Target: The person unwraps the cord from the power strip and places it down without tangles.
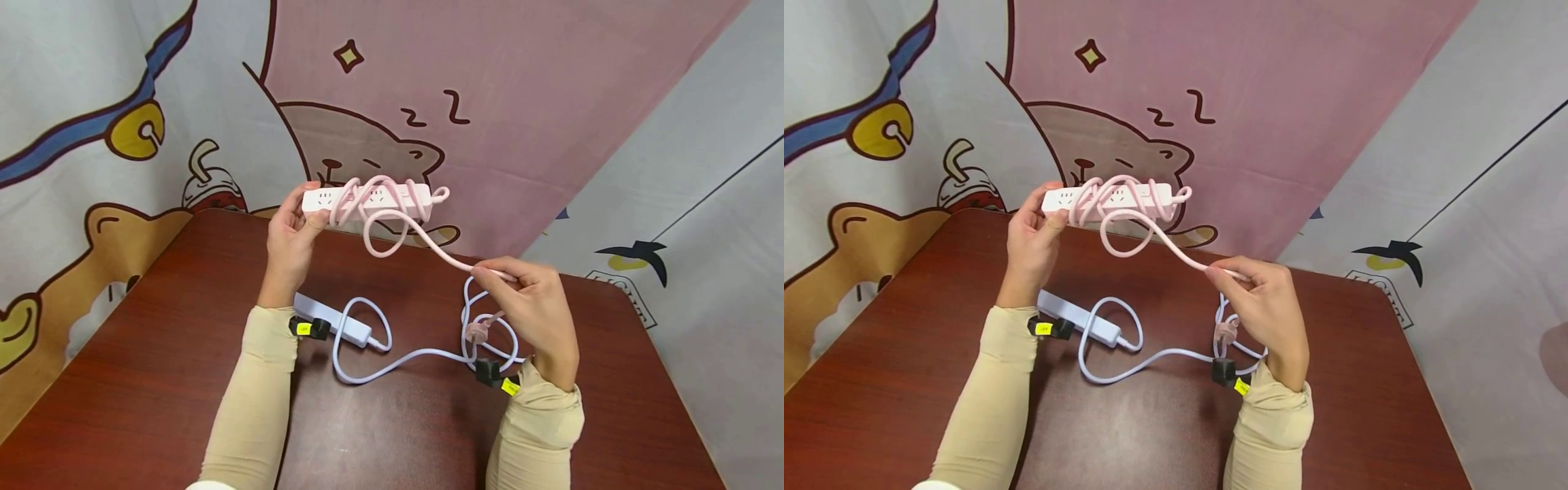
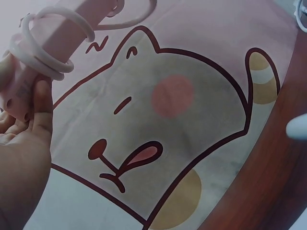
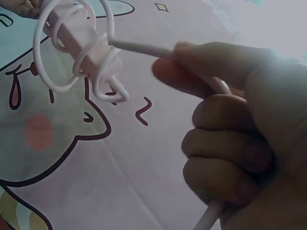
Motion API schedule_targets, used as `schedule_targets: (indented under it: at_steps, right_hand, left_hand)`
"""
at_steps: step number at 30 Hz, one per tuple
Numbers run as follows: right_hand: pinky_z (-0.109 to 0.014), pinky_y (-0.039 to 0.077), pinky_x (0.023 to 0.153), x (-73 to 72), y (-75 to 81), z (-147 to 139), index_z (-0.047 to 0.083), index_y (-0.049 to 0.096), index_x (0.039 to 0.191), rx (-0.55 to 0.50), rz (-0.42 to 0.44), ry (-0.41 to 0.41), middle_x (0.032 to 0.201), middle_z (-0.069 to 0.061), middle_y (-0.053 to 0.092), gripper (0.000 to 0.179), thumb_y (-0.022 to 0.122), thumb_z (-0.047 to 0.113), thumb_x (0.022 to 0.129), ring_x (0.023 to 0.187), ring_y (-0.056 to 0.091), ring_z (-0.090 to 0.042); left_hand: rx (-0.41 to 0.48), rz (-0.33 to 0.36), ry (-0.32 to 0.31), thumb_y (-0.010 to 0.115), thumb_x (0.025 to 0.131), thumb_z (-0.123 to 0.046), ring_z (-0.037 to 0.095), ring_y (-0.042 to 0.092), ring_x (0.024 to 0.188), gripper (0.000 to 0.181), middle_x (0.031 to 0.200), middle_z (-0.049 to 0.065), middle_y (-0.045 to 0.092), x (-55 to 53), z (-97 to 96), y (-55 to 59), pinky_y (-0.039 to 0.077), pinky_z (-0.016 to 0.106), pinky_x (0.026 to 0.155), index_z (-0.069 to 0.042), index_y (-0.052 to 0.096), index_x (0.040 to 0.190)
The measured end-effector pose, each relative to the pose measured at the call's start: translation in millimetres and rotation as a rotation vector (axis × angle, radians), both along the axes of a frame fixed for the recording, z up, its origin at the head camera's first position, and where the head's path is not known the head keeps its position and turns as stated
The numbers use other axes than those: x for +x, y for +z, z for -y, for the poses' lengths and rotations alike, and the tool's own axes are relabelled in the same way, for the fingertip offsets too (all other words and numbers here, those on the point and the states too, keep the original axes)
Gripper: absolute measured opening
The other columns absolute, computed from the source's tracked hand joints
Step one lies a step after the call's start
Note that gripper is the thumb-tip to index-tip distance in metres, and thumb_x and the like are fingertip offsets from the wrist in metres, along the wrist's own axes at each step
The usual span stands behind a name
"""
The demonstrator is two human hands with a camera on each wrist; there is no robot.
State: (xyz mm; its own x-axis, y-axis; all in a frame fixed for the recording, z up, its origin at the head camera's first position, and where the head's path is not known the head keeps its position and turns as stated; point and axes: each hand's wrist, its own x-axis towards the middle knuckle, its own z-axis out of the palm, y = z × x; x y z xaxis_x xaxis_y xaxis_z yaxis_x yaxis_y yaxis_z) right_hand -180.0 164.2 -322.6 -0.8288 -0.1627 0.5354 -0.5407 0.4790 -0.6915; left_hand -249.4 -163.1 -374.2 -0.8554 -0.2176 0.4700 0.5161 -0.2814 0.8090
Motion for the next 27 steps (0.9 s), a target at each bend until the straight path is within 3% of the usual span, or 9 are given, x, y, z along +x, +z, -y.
schedule_targets:
  at_steps: [5, 10, 16, 21, 27]
  right_hand:
    - [-0.016, 0.045, 0.056, -2.0, -1.1, -7, 0.014, 0.081, 0.092, 0.108, 0.081, -0.019, 0.073, 0.022, 0.069, 0.005, 0.077, 0.014, 0.091, 0.058, 0.054, 0.001]
    - [-0.016, 0.047, 0.059, -6.9, -3.8, -12, 0.015, 0.081, 0.091, 0.182, 0.125, -0.057, 0.069, 0.019, 0.069, 0.008, 0.076, 0.020, 0.092, 0.058, 0.057, 0.000]
    - [-0.018, 0.039, 0.051, -15.6, -9.6, -19, 0.014, 0.081, 0.087, 0.247, 0.093, -0.136, 0.060, 0.004, 0.065, 0.011, 0.075, 0.021, 0.092, 0.050, 0.045, 0.001]
    - [-0.017, 0.040, 0.053, -20.3, -13.9, -25, 0.012, 0.082, 0.086, 0.275, 0.072, -0.220, 0.065, -0.005, 0.071, 0.010, 0.075, 0.018, 0.090, 0.055, 0.049, 0.001]
    - [-0.015, 0.040, 0.057, -23.3, -16.4, -27, 0.011, 0.083, 0.087, 0.264, 0.039, -0.336, 0.069, -0.008, 0.074, 0.012, 0.075, 0.020, 0.090, 0.060, 0.052, 0.004]
  left_hand:
    - [0.068, -0.033, -0.027, 0.056, 0.095, 0.013, 0.008, 0.061, 0.102, 0.044, 0.117, -0.001, 0.064, -1.6, -0.6, -0.3, 0.054, 0.016, 0.088, 0.011, 0.048, 0.138]
    - [0.131, -0.061, -0.047, 0.054, 0.095, 0.015, 0.009, 0.061, 0.102, 0.042, 0.116, 0.001, 0.064, -2.8, 0.2, -0.9, 0.054, 0.017, 0.088, 0.011, 0.048, 0.137]
    - [0.166, -0.102, -0.079, 0.069, 0.094, 0.001, 0.009, 0.061, 0.102, 0.048, 0.116, 0.002, 0.065, -3.5, 1.9, -2.8, 0.054, 0.018, 0.088, 0.010, 0.049, 0.137]
    - [0.178, -0.120, -0.102, 0.079, 0.087, -0.016, 0.010, 0.061, 0.103, 0.066, 0.117, 0.002, 0.065, -4.1, 2.5, -4.7, 0.054, 0.018, 0.088, 0.012, 0.048, 0.138]
    - [0.206, -0.134, -0.150, 0.081, 0.085, -0.019, 0.010, 0.061, 0.104, 0.059, 0.119, 0.003, 0.065, -4.1, 3.1, -5.6, 0.053, 0.019, 0.089, 0.003, 0.055, 0.134]
